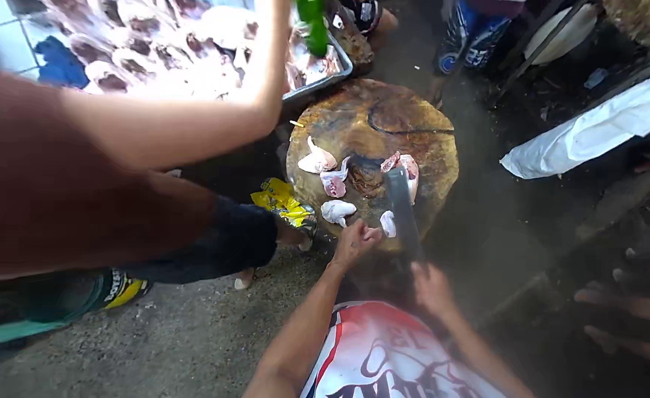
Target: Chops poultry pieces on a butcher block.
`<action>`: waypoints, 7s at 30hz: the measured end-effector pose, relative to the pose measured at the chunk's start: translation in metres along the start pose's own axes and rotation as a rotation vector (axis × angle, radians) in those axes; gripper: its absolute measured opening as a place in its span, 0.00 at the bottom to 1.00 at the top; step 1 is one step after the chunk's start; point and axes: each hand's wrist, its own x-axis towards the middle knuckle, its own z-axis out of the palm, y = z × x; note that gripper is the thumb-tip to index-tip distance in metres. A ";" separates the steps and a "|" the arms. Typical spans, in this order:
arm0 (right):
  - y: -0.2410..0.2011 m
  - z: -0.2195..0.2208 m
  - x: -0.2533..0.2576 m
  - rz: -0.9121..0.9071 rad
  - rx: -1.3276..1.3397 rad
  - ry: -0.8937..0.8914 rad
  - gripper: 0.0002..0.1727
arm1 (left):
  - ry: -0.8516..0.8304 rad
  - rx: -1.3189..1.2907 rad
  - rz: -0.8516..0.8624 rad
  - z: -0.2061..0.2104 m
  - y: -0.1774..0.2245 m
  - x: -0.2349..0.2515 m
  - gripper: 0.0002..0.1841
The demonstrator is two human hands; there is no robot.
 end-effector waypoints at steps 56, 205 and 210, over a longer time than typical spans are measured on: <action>-0.011 0.057 -0.025 -0.098 -0.428 0.133 0.28 | 0.105 -0.280 -0.244 0.009 -0.024 -0.015 0.16; -0.020 -0.016 -0.008 -0.454 -0.306 -0.143 0.27 | -0.172 0.589 0.212 -0.034 -0.053 -0.017 0.27; -0.024 -0.015 -0.004 -0.511 -0.339 -0.140 0.27 | -0.173 0.606 0.202 -0.035 -0.054 -0.019 0.23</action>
